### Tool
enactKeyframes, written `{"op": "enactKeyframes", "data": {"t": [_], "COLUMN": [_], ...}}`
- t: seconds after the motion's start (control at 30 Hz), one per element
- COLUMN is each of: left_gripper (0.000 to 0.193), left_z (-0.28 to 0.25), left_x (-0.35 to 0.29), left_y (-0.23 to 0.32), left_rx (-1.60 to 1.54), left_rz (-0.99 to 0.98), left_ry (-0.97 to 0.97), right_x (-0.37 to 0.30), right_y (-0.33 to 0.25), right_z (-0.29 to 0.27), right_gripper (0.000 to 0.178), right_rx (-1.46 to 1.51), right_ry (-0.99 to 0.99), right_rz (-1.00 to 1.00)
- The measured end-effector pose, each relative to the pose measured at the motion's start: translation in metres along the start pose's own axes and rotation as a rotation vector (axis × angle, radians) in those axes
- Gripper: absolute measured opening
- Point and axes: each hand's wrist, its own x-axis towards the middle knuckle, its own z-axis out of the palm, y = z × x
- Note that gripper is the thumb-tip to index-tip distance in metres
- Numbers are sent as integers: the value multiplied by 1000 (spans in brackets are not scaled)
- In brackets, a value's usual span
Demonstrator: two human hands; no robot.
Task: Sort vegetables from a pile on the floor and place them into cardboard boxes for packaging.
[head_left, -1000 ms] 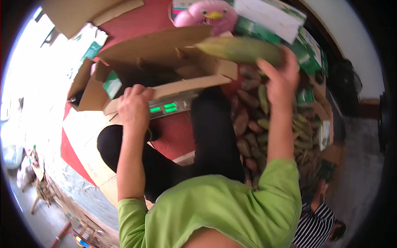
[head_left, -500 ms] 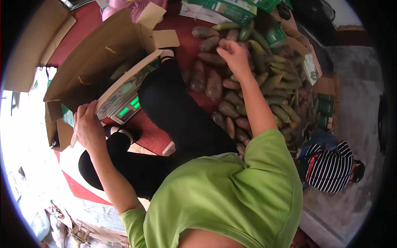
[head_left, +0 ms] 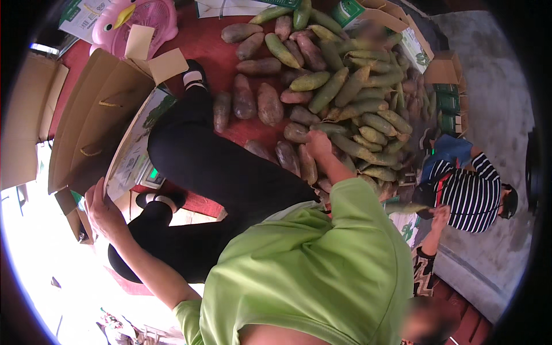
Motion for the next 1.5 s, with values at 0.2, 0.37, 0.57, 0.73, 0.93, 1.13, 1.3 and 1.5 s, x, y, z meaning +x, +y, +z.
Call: {"op": "enactKeyframes", "data": {"t": [0.2, 0.37, 0.57, 0.73, 0.93, 1.13, 1.3, 1.5], "left_gripper": [32, 34, 38, 39, 35, 30, 27, 26], "left_z": [1, -1, -5, -13, -18, -16, -19, -16], "left_x": [0, 0, -3, -1, -6, -5, -4, -10], "left_y": [5, 8, 9, 28, 24, 21, 20, 14], "left_rx": [-50, -45, -30, -18, -29, -33, -48, -68], "left_rz": [-17, -5, -46, -160, -165, -134, -108, -91], "left_ry": [35, 62, 55, 33, 65, 97, 79, 78], "right_x": [19, 56, 107, 140, 162, 155, 146, 142], "right_y": [4, 2, -52, -52, -49, -55, -53, -61], "right_z": [-26, -31, -77, -83, -71, -86, -109, -144], "right_gripper": [33, 42, 33, 32, 44, 57, 56, 54], "right_rx": [-315, -184, -284, -499, -605, -554, -86, 984], "right_ry": [16, 175, 329, 293, 190, 163, 406, 400], "right_rz": [-32, -45, -276, -402, -437, -394, -291, -268]}}
